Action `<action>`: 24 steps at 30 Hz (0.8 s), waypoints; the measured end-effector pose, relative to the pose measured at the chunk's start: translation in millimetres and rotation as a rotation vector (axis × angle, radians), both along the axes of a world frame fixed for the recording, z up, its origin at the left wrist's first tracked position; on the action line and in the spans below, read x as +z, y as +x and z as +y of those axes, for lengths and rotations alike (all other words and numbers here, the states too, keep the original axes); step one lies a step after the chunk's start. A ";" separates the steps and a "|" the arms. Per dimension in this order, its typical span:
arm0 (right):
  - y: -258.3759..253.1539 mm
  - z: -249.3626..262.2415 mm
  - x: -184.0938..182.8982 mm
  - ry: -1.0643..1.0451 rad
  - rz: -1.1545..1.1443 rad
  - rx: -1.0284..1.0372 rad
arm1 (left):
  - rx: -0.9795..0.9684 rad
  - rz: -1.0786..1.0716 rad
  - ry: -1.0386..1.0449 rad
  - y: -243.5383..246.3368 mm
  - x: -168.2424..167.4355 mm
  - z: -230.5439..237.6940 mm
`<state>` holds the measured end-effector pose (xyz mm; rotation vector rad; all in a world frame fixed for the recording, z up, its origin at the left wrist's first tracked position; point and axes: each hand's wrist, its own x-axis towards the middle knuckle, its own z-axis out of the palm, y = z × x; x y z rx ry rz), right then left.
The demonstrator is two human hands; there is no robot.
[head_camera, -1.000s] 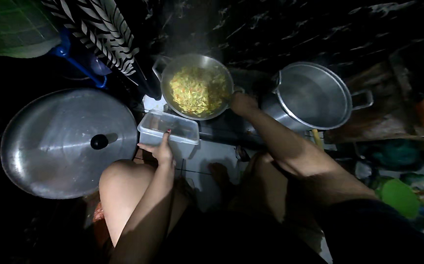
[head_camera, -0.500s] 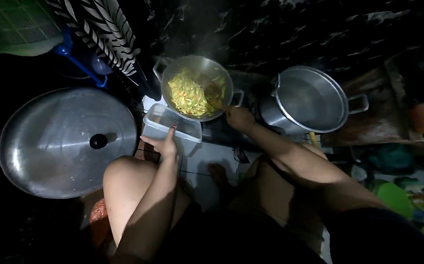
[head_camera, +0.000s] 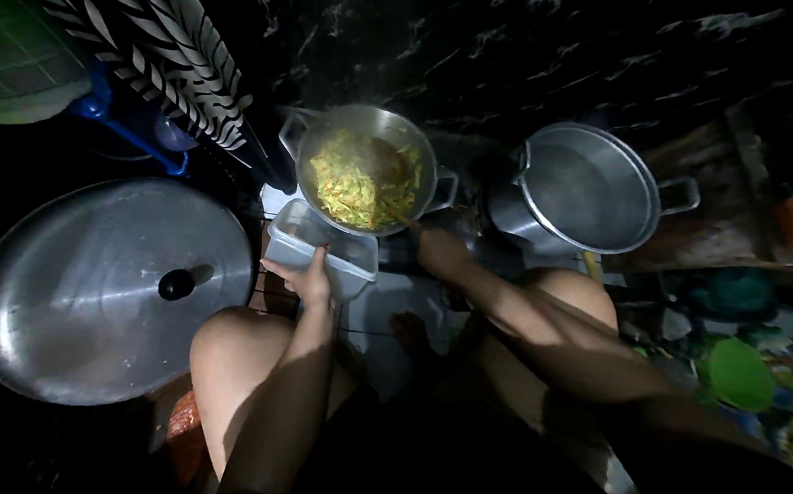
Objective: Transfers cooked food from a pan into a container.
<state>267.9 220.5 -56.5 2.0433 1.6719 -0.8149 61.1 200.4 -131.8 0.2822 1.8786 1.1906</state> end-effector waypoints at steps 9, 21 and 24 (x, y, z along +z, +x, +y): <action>21.6 -4.9 -3.9 0.043 0.050 0.056 | -0.064 0.059 -0.031 -7.6 -4.8 8.4; 33.0 -0.8 -4.2 0.058 0.021 0.178 | -0.175 0.120 -0.164 2.3 7.6 11.7; 28.7 -2.8 -2.3 0.051 0.027 0.176 | -0.102 0.083 -0.165 4.5 9.0 11.8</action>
